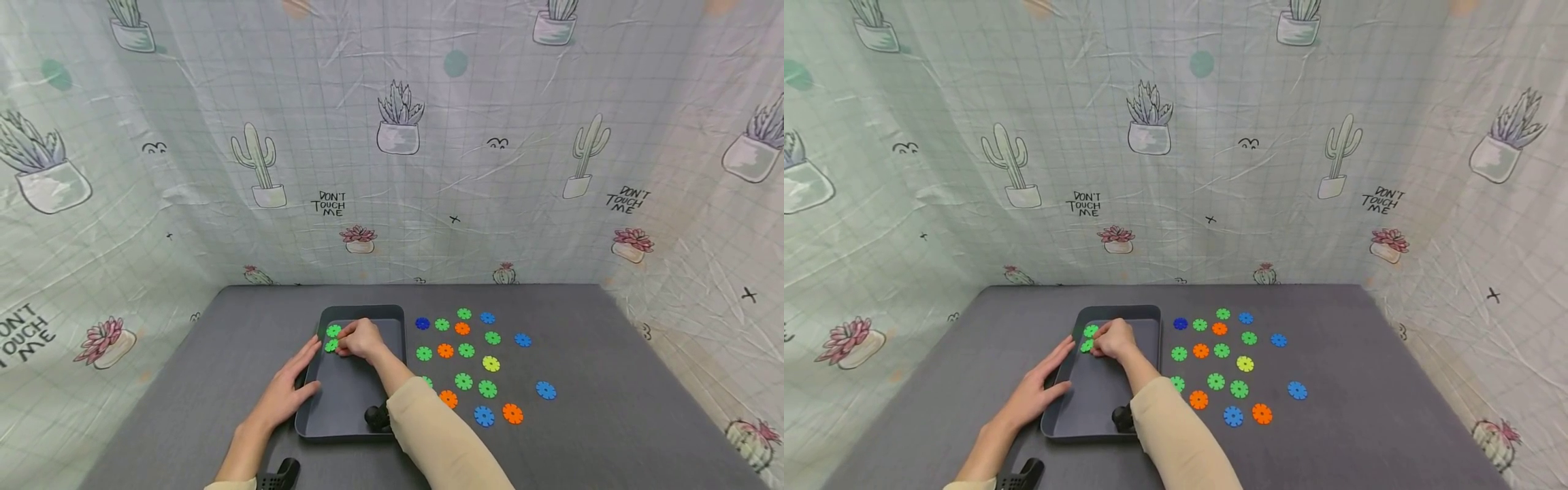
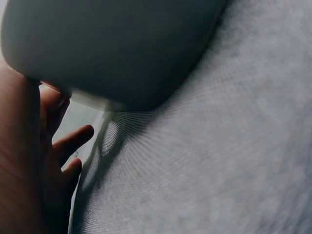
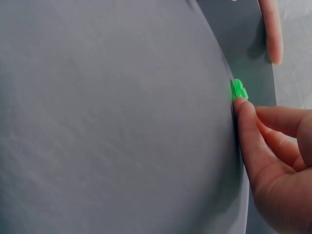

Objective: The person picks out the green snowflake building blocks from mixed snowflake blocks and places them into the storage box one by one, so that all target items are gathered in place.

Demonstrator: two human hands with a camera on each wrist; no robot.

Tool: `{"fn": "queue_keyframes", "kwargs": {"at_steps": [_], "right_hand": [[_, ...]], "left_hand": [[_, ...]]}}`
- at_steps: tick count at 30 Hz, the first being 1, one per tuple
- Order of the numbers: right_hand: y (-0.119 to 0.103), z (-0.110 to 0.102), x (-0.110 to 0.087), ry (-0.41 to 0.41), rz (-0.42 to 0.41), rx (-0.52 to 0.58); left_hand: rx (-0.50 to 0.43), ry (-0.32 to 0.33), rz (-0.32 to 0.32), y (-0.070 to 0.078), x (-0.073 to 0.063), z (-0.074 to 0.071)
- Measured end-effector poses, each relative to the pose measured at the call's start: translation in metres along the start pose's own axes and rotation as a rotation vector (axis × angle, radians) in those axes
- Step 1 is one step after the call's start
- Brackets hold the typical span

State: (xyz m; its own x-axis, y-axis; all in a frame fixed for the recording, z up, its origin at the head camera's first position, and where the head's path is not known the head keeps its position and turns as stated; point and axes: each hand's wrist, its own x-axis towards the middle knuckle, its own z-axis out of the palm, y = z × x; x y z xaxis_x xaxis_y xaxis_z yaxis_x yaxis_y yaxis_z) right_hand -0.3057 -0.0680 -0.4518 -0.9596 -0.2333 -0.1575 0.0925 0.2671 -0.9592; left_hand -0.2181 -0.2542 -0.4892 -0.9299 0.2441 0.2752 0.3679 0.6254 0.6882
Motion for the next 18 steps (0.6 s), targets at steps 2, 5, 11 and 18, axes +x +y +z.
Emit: {"fn": "queue_keyframes", "kwargs": {"at_steps": [2, 5, 11, 18], "right_hand": [[0.001, -0.001, 0.000, 0.001, 0.003, -0.002], [0.001, -0.004, 0.000, 0.000, 0.005, -0.005], [0.000, -0.012, -0.002, -0.004, -0.010, 0.002], [-0.001, -0.031, -0.010, -0.079, -0.050, 0.061]], "left_hand": [[0.005, 0.000, -0.002, 0.001, 0.000, 0.000], [0.021, 0.005, 0.002, 0.002, 0.000, 0.001], [0.035, 0.023, 0.017, 0.003, 0.001, 0.001], [0.018, 0.017, 0.023, 0.001, 0.000, 0.001]]}}
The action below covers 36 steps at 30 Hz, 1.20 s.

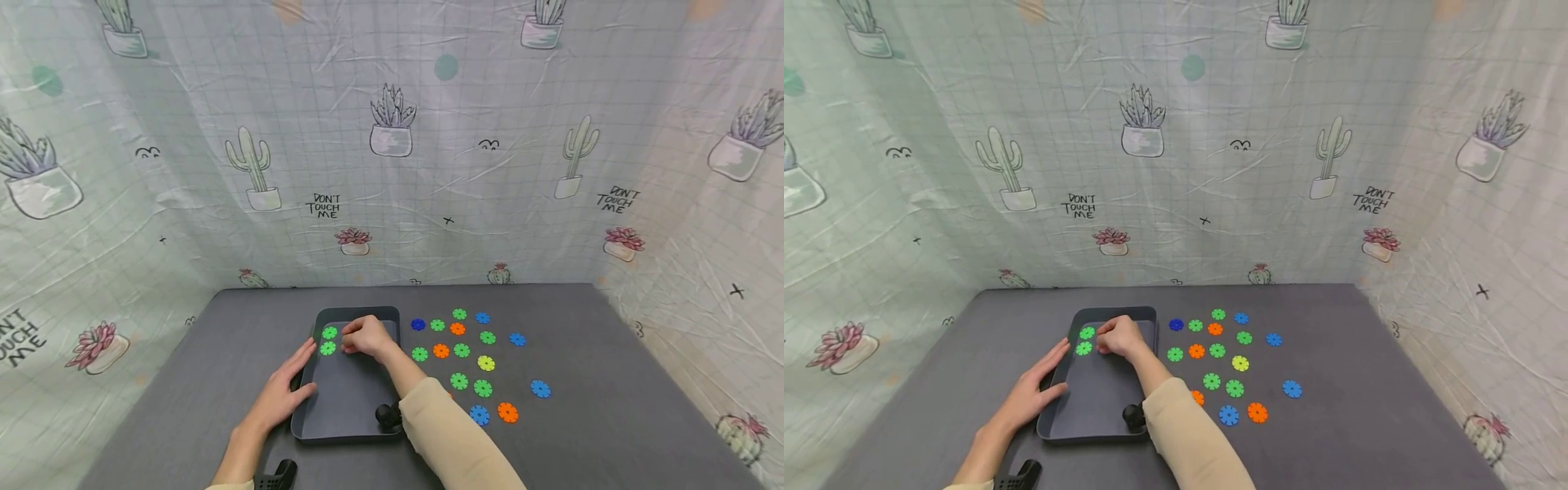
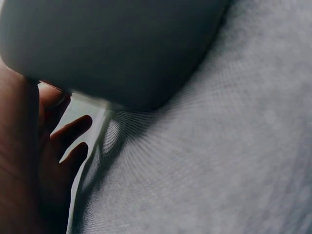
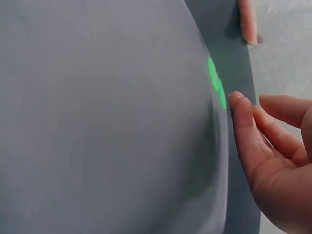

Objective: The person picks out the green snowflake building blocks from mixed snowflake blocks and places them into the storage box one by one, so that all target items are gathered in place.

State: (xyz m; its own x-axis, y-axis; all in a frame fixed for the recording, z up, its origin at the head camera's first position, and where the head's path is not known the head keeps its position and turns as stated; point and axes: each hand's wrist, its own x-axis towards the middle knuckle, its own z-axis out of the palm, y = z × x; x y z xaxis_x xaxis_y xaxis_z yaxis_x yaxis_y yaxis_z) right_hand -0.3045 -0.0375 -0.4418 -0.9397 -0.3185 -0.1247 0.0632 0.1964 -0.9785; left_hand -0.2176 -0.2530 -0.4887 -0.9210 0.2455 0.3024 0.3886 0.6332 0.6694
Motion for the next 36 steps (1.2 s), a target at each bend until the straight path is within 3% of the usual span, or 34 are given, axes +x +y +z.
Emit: {"fn": "queue_keyframes", "kwargs": {"at_steps": [6, 18, 36], "right_hand": [[-0.005, -0.019, -0.011, -0.066, -0.022, 0.003], [-0.036, -0.049, -0.038, -0.160, -0.089, 0.027], [-0.028, -0.115, -0.087, -0.102, -0.107, -0.042]], "left_hand": [[-0.019, 0.000, 0.006, 0.000, 0.000, 0.001], [-0.049, 0.000, 0.012, 0.002, 0.000, 0.001], [-0.044, 0.005, 0.066, 0.003, 0.005, 0.002]]}}
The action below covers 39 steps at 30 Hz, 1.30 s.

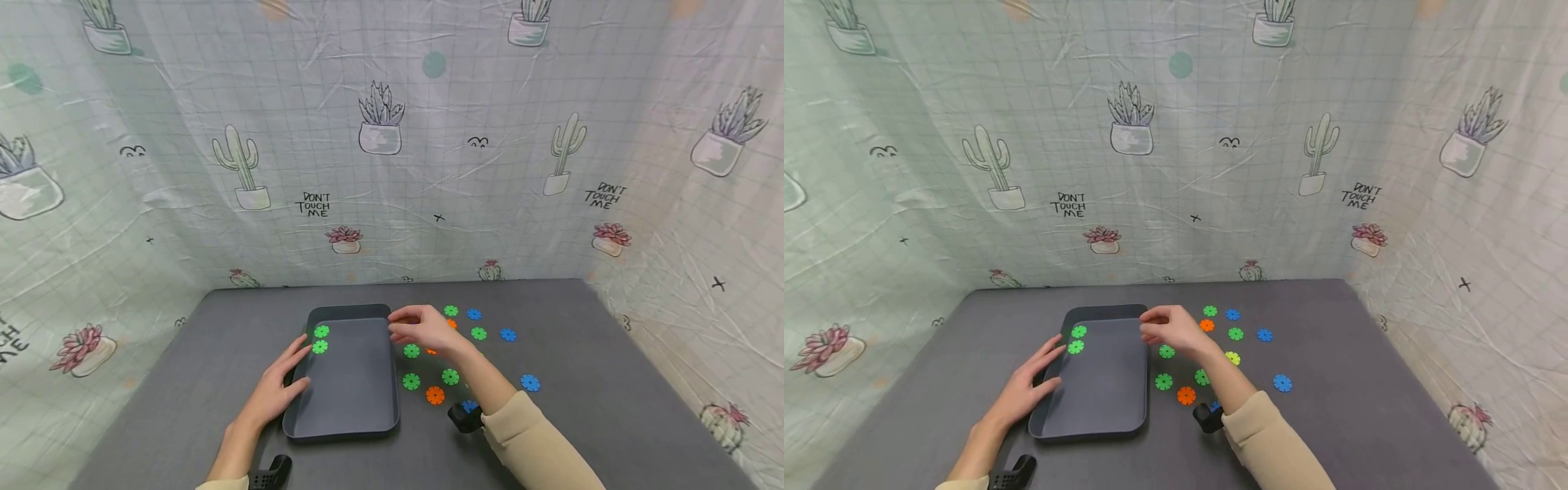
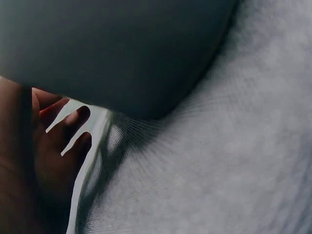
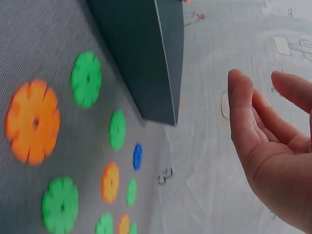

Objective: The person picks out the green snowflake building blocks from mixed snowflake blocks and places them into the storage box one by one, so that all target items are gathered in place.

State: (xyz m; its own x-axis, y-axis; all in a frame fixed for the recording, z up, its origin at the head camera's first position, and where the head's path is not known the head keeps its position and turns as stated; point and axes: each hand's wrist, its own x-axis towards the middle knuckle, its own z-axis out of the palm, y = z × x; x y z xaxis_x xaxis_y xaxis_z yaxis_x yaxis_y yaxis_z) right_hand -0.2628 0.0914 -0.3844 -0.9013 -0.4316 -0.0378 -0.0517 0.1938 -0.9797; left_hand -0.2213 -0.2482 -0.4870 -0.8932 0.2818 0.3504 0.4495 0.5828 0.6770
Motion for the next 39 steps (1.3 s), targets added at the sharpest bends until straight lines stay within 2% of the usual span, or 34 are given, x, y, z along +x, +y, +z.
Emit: {"fn": "queue_keyframes", "kwargs": {"at_steps": [11, 25, 33, 39], "right_hand": [[0.005, -0.043, -0.037, 0.034, 0.015, -0.057], [0.037, -0.081, -0.071, 0.011, 0.080, -0.061], [0.059, -0.093, -0.086, 0.008, 0.099, -0.098], [0.072, -0.097, -0.092, -0.007, 0.083, -0.126]], "left_hand": [[0.000, 0.021, -0.001, -0.002, -0.001, 0.001], [-0.001, 0.035, -0.005, -0.002, -0.001, 0.003], [-0.010, 0.049, 0.002, 0.000, -0.001, 0.003], [-0.006, 0.045, -0.007, 0.000, -0.002, 0.004]]}}
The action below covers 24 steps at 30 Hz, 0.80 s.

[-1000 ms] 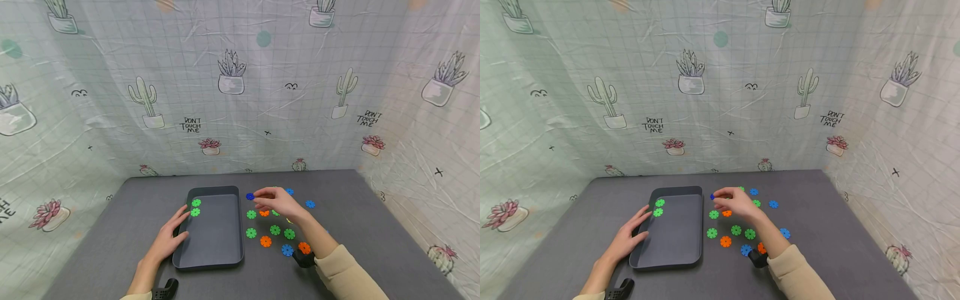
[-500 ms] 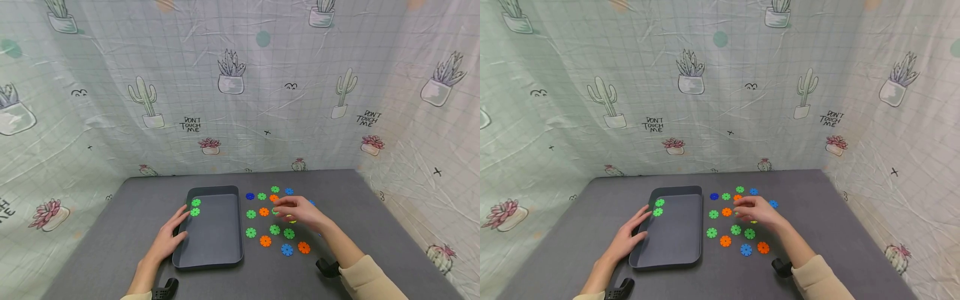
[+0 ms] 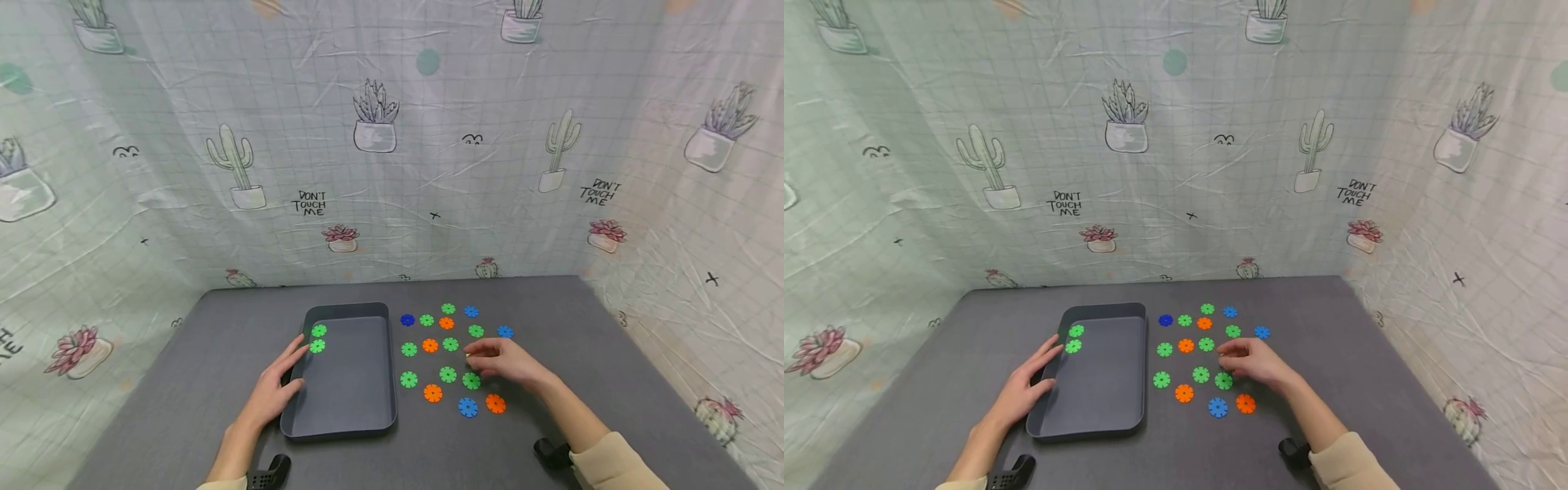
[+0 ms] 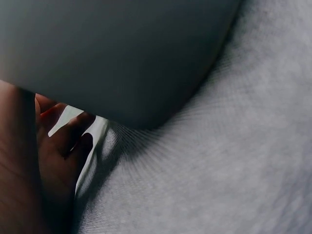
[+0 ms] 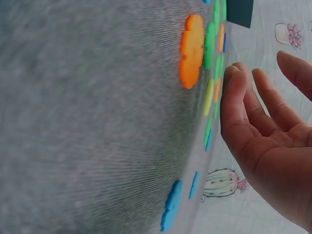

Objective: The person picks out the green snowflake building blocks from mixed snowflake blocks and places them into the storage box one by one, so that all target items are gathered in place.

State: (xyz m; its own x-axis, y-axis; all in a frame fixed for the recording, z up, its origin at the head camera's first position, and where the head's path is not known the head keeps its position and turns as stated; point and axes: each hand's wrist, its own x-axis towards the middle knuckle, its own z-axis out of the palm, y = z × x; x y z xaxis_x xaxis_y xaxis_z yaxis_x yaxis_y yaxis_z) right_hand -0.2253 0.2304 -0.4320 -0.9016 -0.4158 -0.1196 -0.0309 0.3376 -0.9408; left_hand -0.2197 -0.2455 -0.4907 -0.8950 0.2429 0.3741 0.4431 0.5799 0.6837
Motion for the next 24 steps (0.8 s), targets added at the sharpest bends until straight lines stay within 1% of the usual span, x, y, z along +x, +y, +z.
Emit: {"fn": "queue_keyframes", "kwargs": {"at_steps": [5, 10, 16, 24], "right_hand": [[0.008, 0.000, -0.003, -0.021, -0.042, -0.066], [0.013, 0.000, -0.002, -0.034, -0.088, -0.148], [0.014, 0.003, -0.001, -0.022, -0.101, -0.206], [0.014, 0.006, 0.002, 0.004, -0.093, -0.266]], "left_hand": [[0.002, 0.000, 0.009, 0.000, 0.000, 0.001], [-0.005, -0.001, 0.000, -0.001, -0.001, 0.001], [-0.011, -0.008, -0.007, -0.001, -0.002, 0.000], [-0.029, -0.050, -0.002, -0.002, -0.001, -0.004]]}}
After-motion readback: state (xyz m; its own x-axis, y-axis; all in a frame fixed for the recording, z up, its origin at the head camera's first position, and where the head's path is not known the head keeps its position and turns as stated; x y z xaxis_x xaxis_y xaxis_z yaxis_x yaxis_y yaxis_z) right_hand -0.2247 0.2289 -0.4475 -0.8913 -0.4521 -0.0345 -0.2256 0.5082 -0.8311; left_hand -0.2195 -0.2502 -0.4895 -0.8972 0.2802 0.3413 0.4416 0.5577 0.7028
